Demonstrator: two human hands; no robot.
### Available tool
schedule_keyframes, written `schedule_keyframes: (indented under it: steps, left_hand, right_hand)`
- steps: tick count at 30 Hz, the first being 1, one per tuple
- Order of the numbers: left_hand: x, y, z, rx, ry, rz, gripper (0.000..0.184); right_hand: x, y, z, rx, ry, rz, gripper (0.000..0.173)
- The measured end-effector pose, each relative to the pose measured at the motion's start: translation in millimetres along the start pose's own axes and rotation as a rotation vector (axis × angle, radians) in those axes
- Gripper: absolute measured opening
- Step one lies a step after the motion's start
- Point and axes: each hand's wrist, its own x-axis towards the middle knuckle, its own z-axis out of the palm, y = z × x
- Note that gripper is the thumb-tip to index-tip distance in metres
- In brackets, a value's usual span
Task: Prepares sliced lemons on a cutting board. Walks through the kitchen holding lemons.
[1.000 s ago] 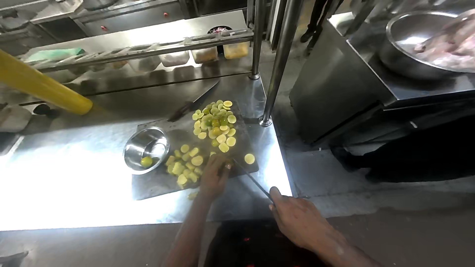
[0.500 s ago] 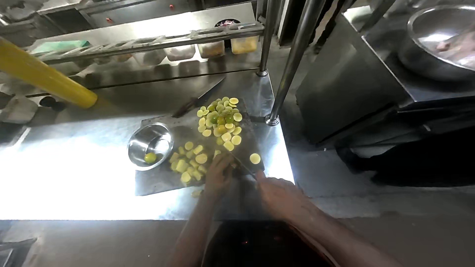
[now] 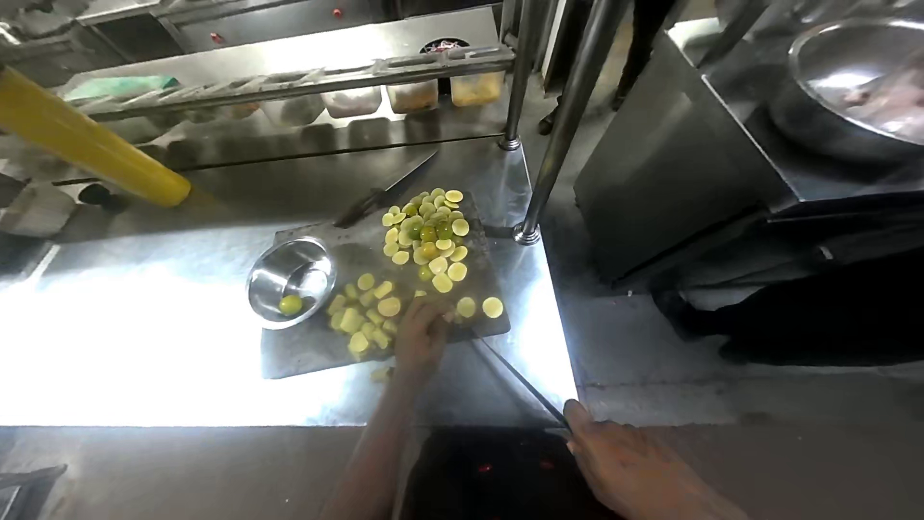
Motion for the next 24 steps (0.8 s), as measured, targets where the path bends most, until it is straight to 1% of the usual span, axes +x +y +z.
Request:
schedule_keyframes:
  steps: [3,5,7,9,11,15,20,22,24]
  left_hand:
    - [-2.4,-1.3,2.7,-0.024,0.014,0.017,0.015]
    - [-3.4,-2.4,6.5,-0.004,0.033,0.03,0.019]
    - [-5.2,-1.3,7.5,0.011,0.053,0.023,0.015]
    - [-4.9,-1.0,4.5,-0.011,0.036,-0.002,0.014]
    - [-4.1,-2.3,0.5,-0.042,0.002,-0.032,0.016]
    - [-0.8,-2.4,-2.6,-0.059,-0.033,-0.043,0.013]
    - [-1.1,-5.9,-3.0,-0.14,-0.027,-0.035,0.01]
    - [-0.9,-7.1,-2.3,-0.112,-0.019,-0.025,0.009]
    - [-1.7,-8.7,-0.8,-0.078,0.001,-0.001,0.009]
  right_hand:
    - [-0.2,9.5,3.6,0.079,0.029,-0.047,0.039]
    - [1.2,12.3,6.1,0.132,0.118,-0.085,0.038]
    - [4.8,8.7,5.6,0.166,0.172,-0.103,0.037]
    - [10.4,0.1,-0.5,0.148,0.174,-0.104,0.036]
    - [16.2,-10.3,-6.9,0.115,0.164,-0.097,0.036]
    - [23.5,-26.1,-13.0,0.04,0.179,-0.095,0.036]
    - [26.0,-29.7,-13.4,-0.008,0.197,-0.108,0.034]
    - [30.1,-32.7,-15.5,-0.012,0.193,-0.104,0.033]
    - [38.4,-43.0,-26.2,0.004,0.148,-0.101,0.035]
